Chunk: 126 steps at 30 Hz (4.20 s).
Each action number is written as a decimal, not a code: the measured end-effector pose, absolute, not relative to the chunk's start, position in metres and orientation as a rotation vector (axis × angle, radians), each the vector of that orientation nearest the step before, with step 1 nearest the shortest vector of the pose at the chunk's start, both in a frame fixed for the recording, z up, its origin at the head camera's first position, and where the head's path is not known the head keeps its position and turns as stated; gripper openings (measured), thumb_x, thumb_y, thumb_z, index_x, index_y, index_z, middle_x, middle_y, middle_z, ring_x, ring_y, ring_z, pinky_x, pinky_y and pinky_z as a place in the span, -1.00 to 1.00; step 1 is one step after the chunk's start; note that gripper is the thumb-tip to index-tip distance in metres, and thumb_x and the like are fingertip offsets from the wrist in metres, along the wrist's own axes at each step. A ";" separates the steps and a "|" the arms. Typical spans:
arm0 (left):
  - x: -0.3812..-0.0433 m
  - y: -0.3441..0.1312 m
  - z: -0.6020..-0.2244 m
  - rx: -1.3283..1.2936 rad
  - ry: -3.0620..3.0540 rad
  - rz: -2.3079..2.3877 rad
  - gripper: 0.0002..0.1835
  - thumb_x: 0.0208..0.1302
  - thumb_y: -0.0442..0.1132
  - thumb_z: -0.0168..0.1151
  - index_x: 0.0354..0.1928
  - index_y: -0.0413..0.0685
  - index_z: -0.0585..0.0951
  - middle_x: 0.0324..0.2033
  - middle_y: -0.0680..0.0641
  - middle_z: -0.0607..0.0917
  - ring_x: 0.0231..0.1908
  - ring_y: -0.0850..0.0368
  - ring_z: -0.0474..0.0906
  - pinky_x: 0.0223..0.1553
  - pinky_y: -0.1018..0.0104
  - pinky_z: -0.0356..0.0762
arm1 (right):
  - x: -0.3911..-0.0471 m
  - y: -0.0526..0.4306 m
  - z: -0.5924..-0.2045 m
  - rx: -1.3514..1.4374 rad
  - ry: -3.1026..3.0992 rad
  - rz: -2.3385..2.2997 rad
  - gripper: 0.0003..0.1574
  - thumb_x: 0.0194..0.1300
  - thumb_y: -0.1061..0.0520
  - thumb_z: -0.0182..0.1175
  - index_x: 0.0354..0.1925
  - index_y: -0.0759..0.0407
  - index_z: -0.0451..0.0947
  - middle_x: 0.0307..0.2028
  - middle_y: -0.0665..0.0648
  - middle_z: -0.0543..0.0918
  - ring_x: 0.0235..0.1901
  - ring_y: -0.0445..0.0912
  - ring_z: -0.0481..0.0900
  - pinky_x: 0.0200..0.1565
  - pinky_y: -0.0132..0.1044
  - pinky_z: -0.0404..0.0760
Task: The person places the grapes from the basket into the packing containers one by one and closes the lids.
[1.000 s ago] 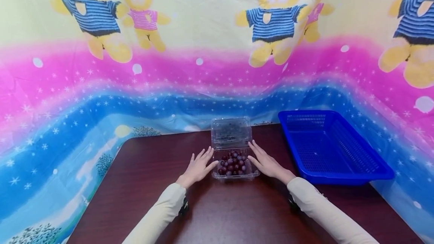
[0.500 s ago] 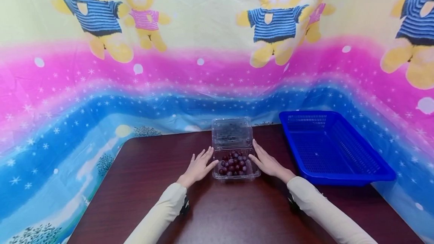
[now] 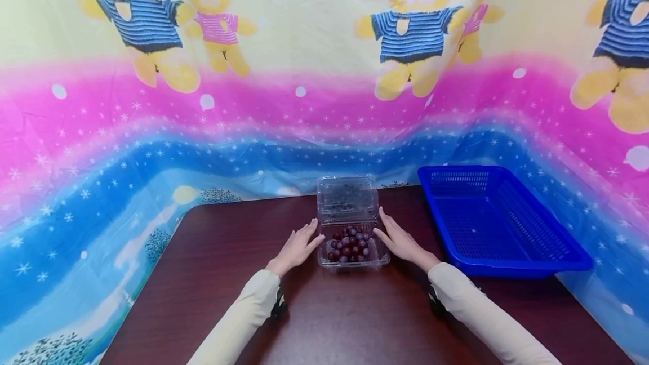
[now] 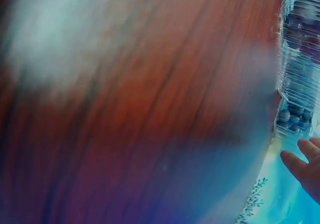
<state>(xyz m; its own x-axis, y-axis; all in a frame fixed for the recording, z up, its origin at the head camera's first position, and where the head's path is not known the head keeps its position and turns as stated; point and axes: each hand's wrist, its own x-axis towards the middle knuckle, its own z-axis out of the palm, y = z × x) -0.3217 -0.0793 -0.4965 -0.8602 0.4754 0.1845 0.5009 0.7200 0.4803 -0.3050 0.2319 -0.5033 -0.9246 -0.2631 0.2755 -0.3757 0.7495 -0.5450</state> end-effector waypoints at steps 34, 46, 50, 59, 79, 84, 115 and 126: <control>-0.338 -0.067 -0.487 -0.641 -2.664 -1.482 -0.47 0.32 -0.40 0.04 0.30 -0.38 0.24 0.11 -0.32 0.51 0.09 -0.18 0.47 0.07 0.03 0.46 | -0.322 0.223 -0.495 0.319 -2.515 1.495 -0.36 0.30 0.36 0.04 0.31 0.44 0.14 0.12 0.46 0.43 0.06 0.29 0.45 0.02 0.06 0.51; -0.342 -0.064 -0.483 -0.599 -2.634 -1.543 -0.44 0.27 -0.46 0.08 0.30 -0.40 0.23 0.06 -0.38 0.52 0.08 -0.24 0.46 0.04 0.04 0.49 | -0.328 0.222 -0.492 0.355 -2.458 1.489 -0.27 0.22 0.43 0.10 0.33 0.38 0.13 0.08 0.47 0.45 0.07 0.29 0.45 -0.02 0.03 0.54; -0.343 -0.064 -0.483 -0.603 -2.620 -1.565 -0.43 0.25 -0.47 0.09 0.30 -0.41 0.23 0.06 -0.40 0.51 0.09 -0.27 0.45 0.02 0.05 0.51 | -0.328 0.222 -0.492 0.340 -2.450 1.517 -0.22 0.20 0.45 0.11 0.35 0.36 0.08 0.11 0.47 0.41 0.10 0.30 0.41 0.00 0.04 0.53; -0.344 -0.062 -0.481 -0.541 -2.626 -1.563 -0.42 0.24 -0.44 0.13 0.31 -0.33 0.26 0.08 -0.34 0.52 0.09 -0.17 0.48 0.07 0.03 0.47 | -0.329 0.221 -0.492 0.346 -2.428 1.535 -0.18 0.14 0.52 0.12 0.34 0.41 0.08 0.12 0.47 0.40 0.11 0.31 0.41 0.02 0.05 0.52; -0.344 -0.059 -0.459 -0.552 -2.570 -1.593 -0.42 0.23 -0.45 0.13 0.30 -0.37 0.25 0.11 -0.41 0.46 0.13 -0.27 0.41 0.09 -0.09 0.41 | -0.330 0.222 -0.476 0.407 -2.408 1.481 -0.22 0.21 0.47 0.08 0.35 0.38 0.07 0.18 0.45 0.36 0.15 0.29 0.35 0.07 0.12 0.46; -0.346 -0.060 -0.458 -0.555 -2.559 -1.602 -0.42 0.23 -0.44 0.13 0.31 -0.33 0.26 0.12 -0.40 0.46 0.14 -0.28 0.39 0.11 -0.11 0.38 | -0.325 0.219 -0.465 0.435 -2.402 1.480 -0.23 0.20 0.48 0.08 0.34 0.43 0.06 0.17 0.51 0.34 0.13 0.34 0.35 0.05 0.16 0.45; -0.347 -0.061 -0.453 -0.559 -2.518 -1.616 -0.44 0.25 -0.41 0.12 0.30 -0.30 0.29 0.12 -0.39 0.47 0.09 -0.22 0.46 0.05 -0.01 0.48 | -0.330 0.224 -0.461 0.434 -2.410 1.478 -0.24 0.27 0.37 0.08 0.38 0.30 0.05 0.21 0.40 0.35 0.17 0.27 0.35 0.09 0.13 0.44; -0.347 -0.062 -0.451 -0.525 -2.531 -1.627 -0.48 0.31 -0.35 0.09 0.29 -0.29 0.29 0.13 -0.35 0.47 0.09 -0.17 0.48 0.05 0.03 0.49 | -0.326 0.226 -0.459 0.440 -2.375 1.351 -0.38 0.31 0.36 0.03 0.32 0.33 0.18 0.14 0.40 0.40 0.09 0.27 0.42 0.04 0.15 0.46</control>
<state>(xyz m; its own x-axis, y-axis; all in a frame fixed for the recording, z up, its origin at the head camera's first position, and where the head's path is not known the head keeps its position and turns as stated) -0.3466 -0.0618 -0.4507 -0.9372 0.2382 0.2549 0.3308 0.3746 0.8662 -0.3264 0.2258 -0.4589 -0.8818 -0.0851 0.4638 -0.4421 0.4911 -0.7506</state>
